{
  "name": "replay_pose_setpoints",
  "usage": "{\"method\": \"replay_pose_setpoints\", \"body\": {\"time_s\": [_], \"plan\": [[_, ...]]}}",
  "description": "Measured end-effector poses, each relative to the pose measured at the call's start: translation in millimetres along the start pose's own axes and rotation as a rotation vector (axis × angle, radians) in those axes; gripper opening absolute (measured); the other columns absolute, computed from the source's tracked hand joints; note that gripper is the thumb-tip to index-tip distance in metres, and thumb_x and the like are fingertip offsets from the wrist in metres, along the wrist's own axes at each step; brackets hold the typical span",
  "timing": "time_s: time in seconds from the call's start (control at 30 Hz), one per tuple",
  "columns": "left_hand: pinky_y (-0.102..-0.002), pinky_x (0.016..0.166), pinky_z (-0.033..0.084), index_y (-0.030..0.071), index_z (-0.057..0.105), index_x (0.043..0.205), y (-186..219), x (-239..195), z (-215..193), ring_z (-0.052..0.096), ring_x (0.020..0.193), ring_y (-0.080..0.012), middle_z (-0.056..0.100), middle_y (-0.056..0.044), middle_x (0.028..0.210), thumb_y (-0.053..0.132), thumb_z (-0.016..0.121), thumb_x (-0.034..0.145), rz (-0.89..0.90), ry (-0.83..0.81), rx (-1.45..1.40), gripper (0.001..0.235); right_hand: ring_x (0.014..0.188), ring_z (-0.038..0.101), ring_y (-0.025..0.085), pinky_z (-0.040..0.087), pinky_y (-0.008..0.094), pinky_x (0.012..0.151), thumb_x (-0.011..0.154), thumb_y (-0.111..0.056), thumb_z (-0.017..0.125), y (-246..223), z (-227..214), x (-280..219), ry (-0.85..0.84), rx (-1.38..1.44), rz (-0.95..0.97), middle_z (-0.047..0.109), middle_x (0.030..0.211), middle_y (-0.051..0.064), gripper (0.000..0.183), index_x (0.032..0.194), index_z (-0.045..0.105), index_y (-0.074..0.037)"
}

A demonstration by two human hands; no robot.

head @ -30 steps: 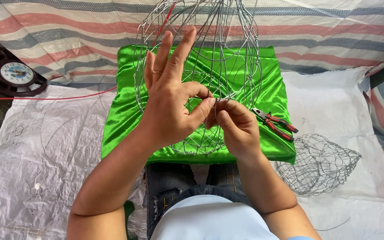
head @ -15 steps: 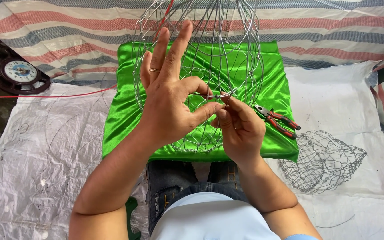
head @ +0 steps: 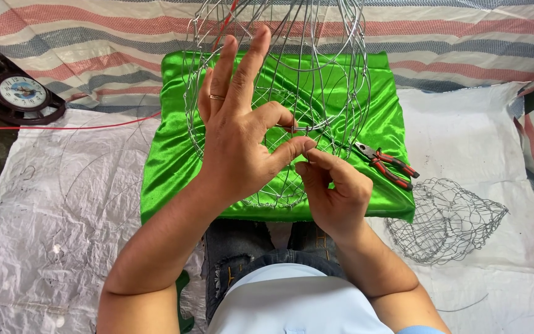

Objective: The person uses pliers to twist and secure wire segments on a wire mesh basket frame. They repeatedly grip, twist, and adjust the wire connections to assemble the basket structure.

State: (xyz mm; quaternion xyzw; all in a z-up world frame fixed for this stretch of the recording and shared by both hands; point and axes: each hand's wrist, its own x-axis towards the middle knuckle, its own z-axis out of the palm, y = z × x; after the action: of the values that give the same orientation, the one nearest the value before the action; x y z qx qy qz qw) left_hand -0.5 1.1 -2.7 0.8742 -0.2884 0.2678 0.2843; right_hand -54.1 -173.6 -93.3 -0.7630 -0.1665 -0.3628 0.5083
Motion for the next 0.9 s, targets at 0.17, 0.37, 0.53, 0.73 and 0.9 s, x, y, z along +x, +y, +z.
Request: {"method": "replay_pose_setpoints", "body": {"time_s": [0.17, 0.37, 0.53, 0.73, 0.9], "plan": [[-0.070, 0.133, 0.019, 0.025, 0.073, 0.091, -3, -7, 1, 0.006, 0.164, -0.0346, 0.017, -0.009, 0.172, 0.056, 0.078, 0.101, 0.017, 0.026, -0.007, 0.033, 0.057, 0.071, 0.015, 0.056, 0.023, 0.052, 0.107, -0.005, 0.049, -6, -20, 11, -0.385, 0.323, 0.311, 0.078, 0.095, 0.012, 0.025, 0.127, 0.063, -0.004], [-0.070, 0.133, 0.018, 0.022, 0.072, 0.089, -1, -8, 3, 0.004, 0.164, -0.0343, 0.016, -0.008, 0.172, 0.052, 0.086, 0.101, 0.029, 0.031, -0.007, 0.035, 0.081, 0.080, 0.021, 0.066, 0.024, 0.050, 0.105, 0.001, 0.052, 2, -27, 16, -0.447, 0.396, 0.323, 0.074, 0.092, 0.013, 0.024, 0.123, 0.066, -0.006], [-0.071, 0.132, 0.021, 0.022, 0.071, 0.087, 7, -9, 2, 0.006, 0.163, -0.0354, 0.018, -0.008, 0.172, 0.049, 0.091, 0.097, -0.008, 0.034, 0.015, 0.035, 0.064, 0.073, 0.016, 0.060, 0.024, 0.058, 0.101, 0.002, 0.056, 4, -24, 16, -0.439, 0.387, 0.333, 0.076, 0.083, 0.012, 0.022, 0.117, 0.070, -0.005], [-0.076, 0.130, 0.023, 0.021, 0.074, 0.088, 11, -11, 5, 0.004, 0.164, -0.0358, 0.014, -0.006, 0.173, 0.047, 0.090, 0.099, -0.018, 0.035, 0.034, 0.032, 0.067, 0.073, 0.013, 0.062, 0.025, 0.065, 0.096, 0.012, 0.059, 11, -9, -2, -0.278, 0.116, 0.164, 0.073, 0.081, 0.008, 0.023, 0.111, 0.070, -0.001], [-0.074, 0.131, 0.021, 0.022, 0.074, 0.088, 11, -12, 5, 0.005, 0.163, -0.0349, 0.015, -0.007, 0.172, 0.047, 0.089, 0.099, -0.022, 0.036, 0.034, 0.032, 0.072, 0.076, 0.016, 0.063, 0.027, 0.067, 0.100, 0.009, 0.060, 12, -9, -11, -0.220, 0.107, 0.061, 0.074, 0.089, 0.010, 0.024, 0.121, 0.066, -0.001]]}}
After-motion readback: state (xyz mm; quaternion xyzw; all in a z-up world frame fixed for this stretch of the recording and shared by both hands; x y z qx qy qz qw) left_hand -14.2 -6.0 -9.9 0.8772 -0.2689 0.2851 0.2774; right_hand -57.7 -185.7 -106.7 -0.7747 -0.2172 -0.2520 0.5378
